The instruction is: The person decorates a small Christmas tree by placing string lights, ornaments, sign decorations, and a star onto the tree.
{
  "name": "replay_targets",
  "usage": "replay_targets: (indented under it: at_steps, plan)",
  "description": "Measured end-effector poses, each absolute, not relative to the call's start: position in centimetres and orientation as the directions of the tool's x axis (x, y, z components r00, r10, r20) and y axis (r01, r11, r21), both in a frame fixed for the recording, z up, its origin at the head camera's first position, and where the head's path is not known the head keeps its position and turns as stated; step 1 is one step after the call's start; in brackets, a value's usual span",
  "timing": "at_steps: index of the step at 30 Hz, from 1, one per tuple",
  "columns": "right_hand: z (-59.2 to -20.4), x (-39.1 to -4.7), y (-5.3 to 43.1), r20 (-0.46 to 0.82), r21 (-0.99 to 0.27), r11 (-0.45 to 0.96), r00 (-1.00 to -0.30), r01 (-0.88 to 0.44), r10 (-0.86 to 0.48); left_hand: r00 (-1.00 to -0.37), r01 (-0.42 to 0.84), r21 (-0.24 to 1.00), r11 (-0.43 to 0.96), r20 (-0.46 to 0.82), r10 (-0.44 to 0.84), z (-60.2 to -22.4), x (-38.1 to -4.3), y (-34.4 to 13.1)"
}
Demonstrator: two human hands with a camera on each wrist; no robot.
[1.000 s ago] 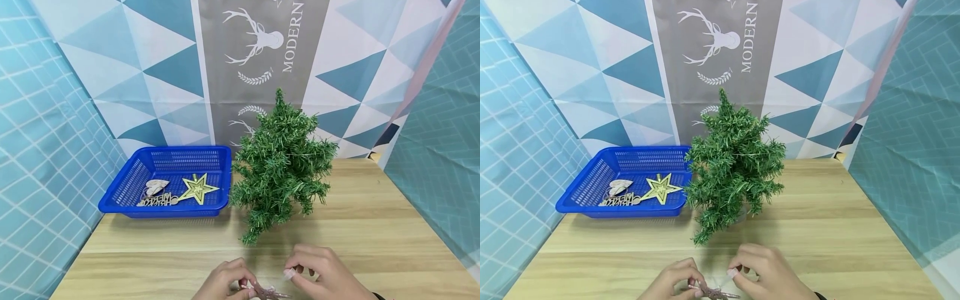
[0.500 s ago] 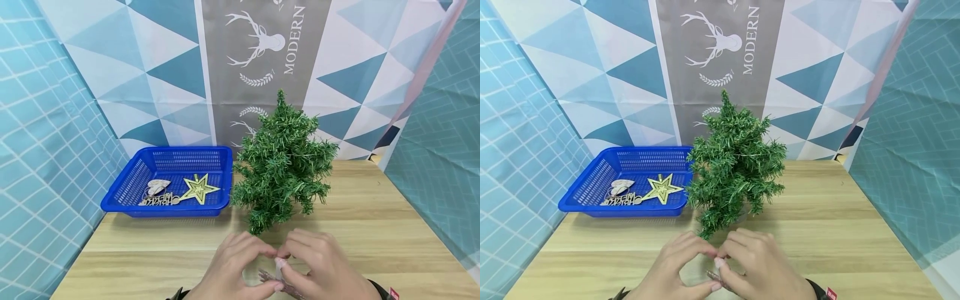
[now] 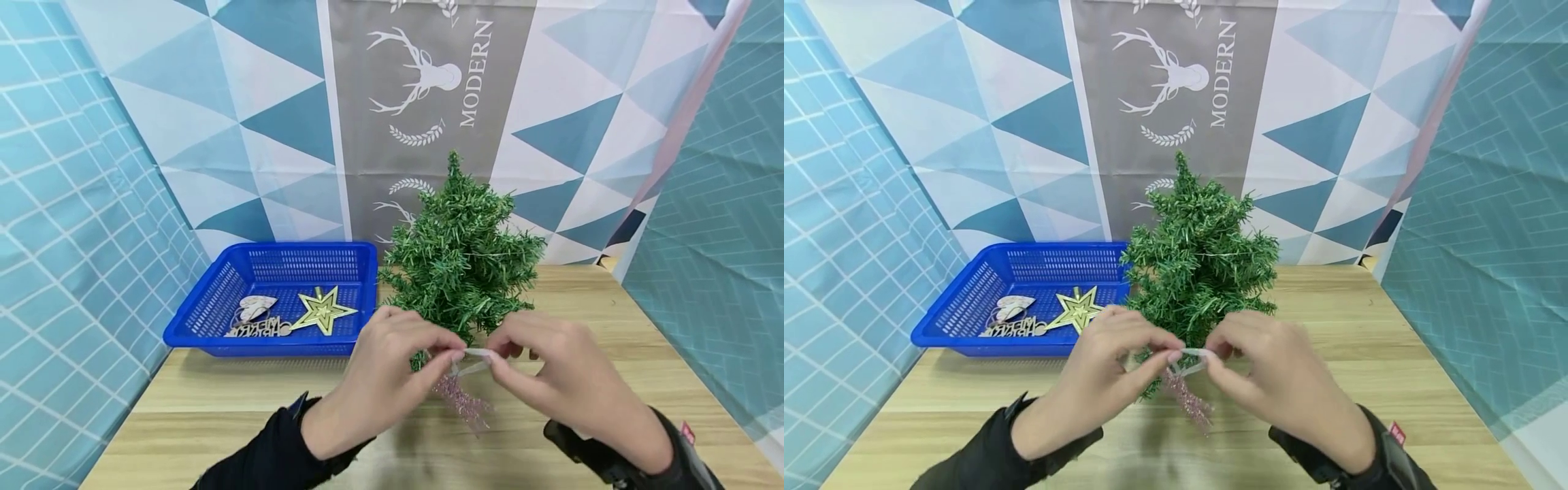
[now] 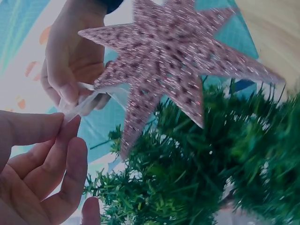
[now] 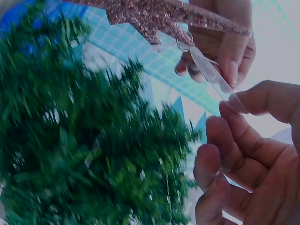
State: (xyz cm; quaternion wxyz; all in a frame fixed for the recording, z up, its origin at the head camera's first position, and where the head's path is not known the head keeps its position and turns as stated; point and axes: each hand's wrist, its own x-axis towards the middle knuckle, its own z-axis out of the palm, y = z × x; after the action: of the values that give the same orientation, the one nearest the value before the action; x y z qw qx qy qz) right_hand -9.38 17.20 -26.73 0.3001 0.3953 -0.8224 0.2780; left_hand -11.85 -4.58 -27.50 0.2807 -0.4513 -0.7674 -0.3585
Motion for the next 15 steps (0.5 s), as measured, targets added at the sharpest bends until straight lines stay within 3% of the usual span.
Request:
replay_targets:
  at_steps: [6, 12, 15]
  plan:
    - [-25.3, -10.3, 18.4, 0.68, -0.281, 0.598, -0.595, -0.751, -0.428, -0.361, 0.885, 0.13, 0.448, 0.799, 0.481, -26.2, -13.4, -3.4]
    - [-25.1, -11.2, 18.6, 0.605, -0.399, 0.64, -0.713, -0.657, -0.355, -0.336, 0.779, -0.029, 0.626, 0.824, 0.456, -26.3, -14.4, -2.4]
    - [-25.3, -11.7, 18.5, 0.608, -0.392, 0.675, -0.727, -0.625, -0.32, -0.305, 0.724, -0.092, 0.684, 0.847, 0.437, -26.6, -14.8, -2.0]
